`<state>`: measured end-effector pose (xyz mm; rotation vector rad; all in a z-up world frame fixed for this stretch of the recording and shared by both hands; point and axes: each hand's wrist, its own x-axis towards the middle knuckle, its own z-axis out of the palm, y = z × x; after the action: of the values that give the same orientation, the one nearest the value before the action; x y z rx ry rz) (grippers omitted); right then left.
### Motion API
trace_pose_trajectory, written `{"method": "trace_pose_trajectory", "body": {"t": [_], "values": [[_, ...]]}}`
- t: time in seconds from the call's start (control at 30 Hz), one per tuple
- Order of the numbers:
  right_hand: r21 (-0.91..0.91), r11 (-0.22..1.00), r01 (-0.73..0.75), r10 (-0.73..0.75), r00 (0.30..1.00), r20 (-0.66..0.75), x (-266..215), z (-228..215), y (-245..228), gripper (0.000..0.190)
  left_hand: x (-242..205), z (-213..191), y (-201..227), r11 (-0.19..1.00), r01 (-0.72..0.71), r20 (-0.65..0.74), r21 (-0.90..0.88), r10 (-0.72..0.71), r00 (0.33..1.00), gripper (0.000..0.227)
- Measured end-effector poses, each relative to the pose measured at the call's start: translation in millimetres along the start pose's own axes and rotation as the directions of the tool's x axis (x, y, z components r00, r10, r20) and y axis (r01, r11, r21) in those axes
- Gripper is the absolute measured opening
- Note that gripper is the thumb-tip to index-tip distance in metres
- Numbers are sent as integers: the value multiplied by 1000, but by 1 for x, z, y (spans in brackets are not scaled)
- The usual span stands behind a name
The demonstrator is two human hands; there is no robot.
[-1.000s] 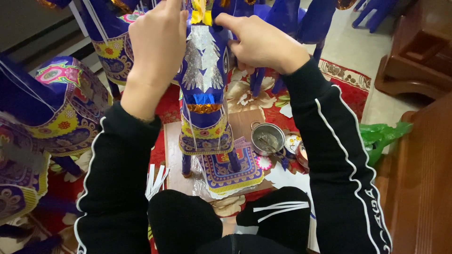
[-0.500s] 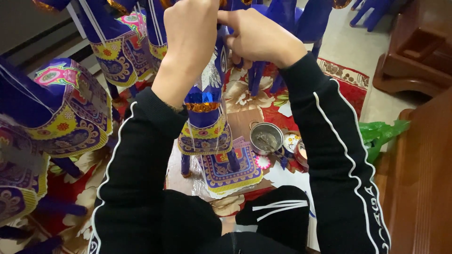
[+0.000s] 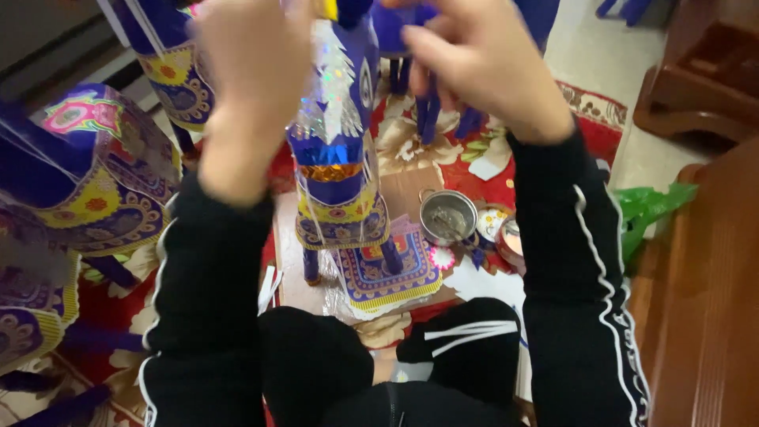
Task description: Decorating a large blue and gold votive horse with small paper flowers and patterns using a glue applicator.
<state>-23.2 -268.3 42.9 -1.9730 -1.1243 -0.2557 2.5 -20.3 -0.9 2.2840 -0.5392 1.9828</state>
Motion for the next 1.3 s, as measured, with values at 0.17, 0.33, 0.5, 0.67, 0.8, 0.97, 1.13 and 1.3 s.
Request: {"method": "trace_pose_trajectory", "body": {"t": [0.17,0.33,0.5,0.67,0.8,0.97,1.13,1.3], "values": [[297,935,-196,217,975,-39,-102,25,86,25,-113,-67,-10,898,363,-43,-249,-385,922,12],[417,672,-612,709,694,-123,-272,97,251,22,-360,-64,21,715,676,335,-181,-601,726,23],[450,275,-850,961,250,-115,-407,108,264,18,-451,-93,127,311,928,885,203,-465,-37,19],[275,305,-912,938,237,-255,-501,148,320,13,-455,-72,178,494,868,997,55,-75,-20,23],[286,491,-823,871,469,-144,-436,178,314,31,-462,-73,211,503,864,990,32,102,-96,25],[-348,598,-722,779,626,39,-410,335,398,22,-496,-89,215,586,793,960,165,89,-265,20],[-696,315,-645,607,701,-375,-399,401,462,12,-501,-85,211,549,824,981,138,38,-190,21],[-744,304,-595,581,735,-350,-394,380,446,8,-497,-76,210,530,819,948,220,81,-307,21]]}}
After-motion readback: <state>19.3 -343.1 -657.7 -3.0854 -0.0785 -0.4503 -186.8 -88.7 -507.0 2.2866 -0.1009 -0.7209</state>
